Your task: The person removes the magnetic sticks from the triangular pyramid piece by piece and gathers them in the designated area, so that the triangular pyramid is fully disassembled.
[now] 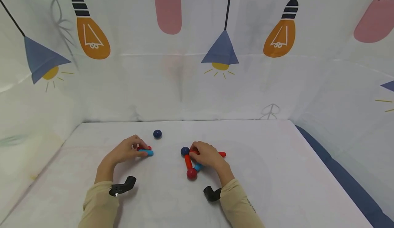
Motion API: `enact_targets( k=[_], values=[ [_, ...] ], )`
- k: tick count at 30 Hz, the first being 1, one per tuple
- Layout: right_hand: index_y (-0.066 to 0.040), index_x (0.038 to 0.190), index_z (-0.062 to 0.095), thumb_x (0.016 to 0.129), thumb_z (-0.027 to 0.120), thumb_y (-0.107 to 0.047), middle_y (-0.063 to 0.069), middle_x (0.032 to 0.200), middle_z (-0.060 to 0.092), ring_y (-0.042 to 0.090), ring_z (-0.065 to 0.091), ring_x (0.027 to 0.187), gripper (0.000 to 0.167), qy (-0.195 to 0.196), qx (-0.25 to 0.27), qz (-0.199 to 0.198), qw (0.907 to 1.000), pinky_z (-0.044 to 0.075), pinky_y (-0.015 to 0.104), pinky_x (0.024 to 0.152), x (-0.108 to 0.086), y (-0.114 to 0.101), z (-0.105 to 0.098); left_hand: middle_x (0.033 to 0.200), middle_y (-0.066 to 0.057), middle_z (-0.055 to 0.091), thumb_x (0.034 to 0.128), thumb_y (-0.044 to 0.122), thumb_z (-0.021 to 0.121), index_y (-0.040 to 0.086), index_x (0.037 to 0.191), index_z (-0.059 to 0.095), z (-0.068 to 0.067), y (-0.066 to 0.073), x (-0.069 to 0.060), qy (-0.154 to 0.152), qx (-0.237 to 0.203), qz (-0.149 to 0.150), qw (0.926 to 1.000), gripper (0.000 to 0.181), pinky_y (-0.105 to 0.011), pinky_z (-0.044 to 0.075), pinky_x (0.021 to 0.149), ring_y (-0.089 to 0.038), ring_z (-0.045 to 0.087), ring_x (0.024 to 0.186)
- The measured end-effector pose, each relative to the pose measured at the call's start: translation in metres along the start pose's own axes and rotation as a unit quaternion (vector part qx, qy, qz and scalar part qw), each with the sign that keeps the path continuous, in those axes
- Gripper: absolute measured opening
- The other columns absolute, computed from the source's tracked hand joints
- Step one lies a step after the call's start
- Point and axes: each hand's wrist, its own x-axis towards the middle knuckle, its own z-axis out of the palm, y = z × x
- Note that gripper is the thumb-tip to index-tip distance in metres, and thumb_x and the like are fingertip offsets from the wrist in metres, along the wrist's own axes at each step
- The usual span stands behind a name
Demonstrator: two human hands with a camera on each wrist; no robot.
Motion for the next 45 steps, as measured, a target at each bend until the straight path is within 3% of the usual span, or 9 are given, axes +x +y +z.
enact_targets(
  k=[11, 15, 18, 22, 24, 26, 30, 40, 45],
  values=[
    [-0.011, 0.105, 0.06, 0.091, 0.06, -0.02, -0.002, 0.088, 0.058, 0.013, 0.051, 0.081, 0.017, 0.002, 0.001, -0.017, 0.9998, 0.045, 0.028, 0.073, 0.0, 0.001, 0.002, 0.106, -0.007, 0.051, 0.0776, 0.026, 0.077, 0.017, 0.092, 0.064, -0.002, -0.009, -0.003, 0.011, -0.007, -0.005, 0.9999, 0.022, -0.036, 0.039, 0.084, -0.025, 0.047, 0.101],
    [-0.012, 0.107, 0.061, 0.091, 0.06, -0.022, -0.002, 0.09, 0.058, 0.012, 0.051, 0.082, 0.018, 0.002, -0.001, -0.026, 0.9997, 0.046, 0.028, 0.075, 0.001, 0.0, 0.004, 0.11, -0.012, 0.05, 0.0789, 0.022, 0.077, 0.013, 0.096, 0.063, 0.002, 0.003, 0.001, 0.057, -0.006, 0.043, 0.9974, 0.023, -0.041, 0.04, 0.085, -0.03, 0.045, 0.106],
    [-0.011, 0.108, 0.061, 0.092, 0.06, -0.023, -0.002, 0.091, 0.058, 0.011, 0.051, 0.083, 0.02, 0.001, -0.007, -0.033, 0.9994, 0.046, 0.028, 0.076, 0.002, 0.001, 0.004, 0.108, -0.014, 0.055, 0.0836, 0.015, 0.071, 0.009, 0.103, 0.063, 0.015, 0.023, 0.013, 0.075, -0.015, 0.101, 0.9919, 0.022, -0.044, 0.043, 0.081, -0.032, 0.05, 0.102],
    [-0.011, 0.109, 0.061, 0.092, 0.06, -0.023, -0.002, 0.093, 0.06, 0.011, 0.052, 0.084, 0.021, 0.002, -0.008, -0.049, 0.9988, 0.048, 0.03, 0.079, 0.003, 0.001, 0.005, 0.119, -0.01, 0.06, 0.0892, 0.01, 0.063, 0.008, 0.12, 0.059, 0.043, 0.053, 0.029, -0.008, -0.017, 0.156, 0.9876, 0.031, -0.046, 0.048, 0.087, -0.029, 0.055, 0.109],
    [-0.01, 0.108, 0.061, 0.092, 0.06, -0.023, -0.002, 0.094, 0.061, 0.011, 0.053, 0.085, 0.02, 0.004, -0.004, -0.057, 0.9983, 0.048, 0.032, 0.081, 0.004, 0.001, 0.006, 0.126, -0.008, 0.058, 0.09, 0.01, 0.061, 0.01, 0.127, 0.055, 0.057, 0.063, 0.034, -0.065, -0.008, 0.166, 0.9839, 0.037, -0.046, 0.046, 0.096, -0.027, 0.053, 0.116],
    [-0.011, 0.107, 0.061, 0.092, 0.061, -0.022, -0.002, 0.095, 0.061, 0.011, 0.054, 0.085, 0.018, 0.01, 0.004, -0.063, 0.998, 0.049, 0.032, 0.082, 0.004, 0.001, 0.007, 0.127, -0.006, 0.058, 0.09, 0.01, 0.061, 0.01, 0.129, 0.054, 0.068, 0.068, 0.037, -0.095, 0.001, 0.172, 0.9805, 0.04, -0.043, 0.044, 0.1, -0.024, 0.053, 0.118],
    [-0.011, 0.106, 0.061, 0.092, 0.061, -0.023, -0.003, 0.094, 0.061, 0.01, 0.053, 0.085, 0.019, 0.011, 0.004, -0.066, 0.9977, 0.048, 0.03, 0.08, 0.004, 0.001, 0.008, 0.118, -0.002, 0.063, 0.088, 0.009, 0.065, 0.012, 0.124, 0.058, 0.077, 0.07, 0.038, -0.097, 0.004, 0.164, 0.9816, 0.037, -0.039, 0.047, 0.097, -0.019, 0.059, 0.109],
    [-0.012, 0.105, 0.063, 0.091, 0.062, -0.019, -0.002, 0.093, 0.06, 0.011, 0.053, 0.084, 0.016, 0.05, -0.019, -0.021, 0.9983, 0.05, 0.033, 0.082, 0.004, -0.001, 0.005, 0.101, 0.004, 0.064, 0.0825, 0.019, 0.073, 0.015, 0.111, 0.062, 0.066, 0.066, 0.036, -0.116, -0.015, 0.12, 0.9858, 0.031, -0.026, 0.051, 0.08, -0.013, 0.058, 0.093],
    [-0.012, 0.108, 0.063, 0.092, 0.061, -0.021, -0.003, 0.092, 0.058, 0.009, 0.051, 0.085, 0.019, 0.069, -0.048, -0.055, 0.9949, 0.049, 0.027, 0.078, 0.004, -0.01, 0.004, 0.104, 0.002, 0.064, 0.0832, 0.018, 0.072, 0.012, 0.113, 0.061, 0.065, 0.063, 0.035, -0.119, -0.015, 0.122, 0.9852, 0.033, -0.028, 0.05, 0.081, -0.013, 0.058, 0.095]
  ],
)
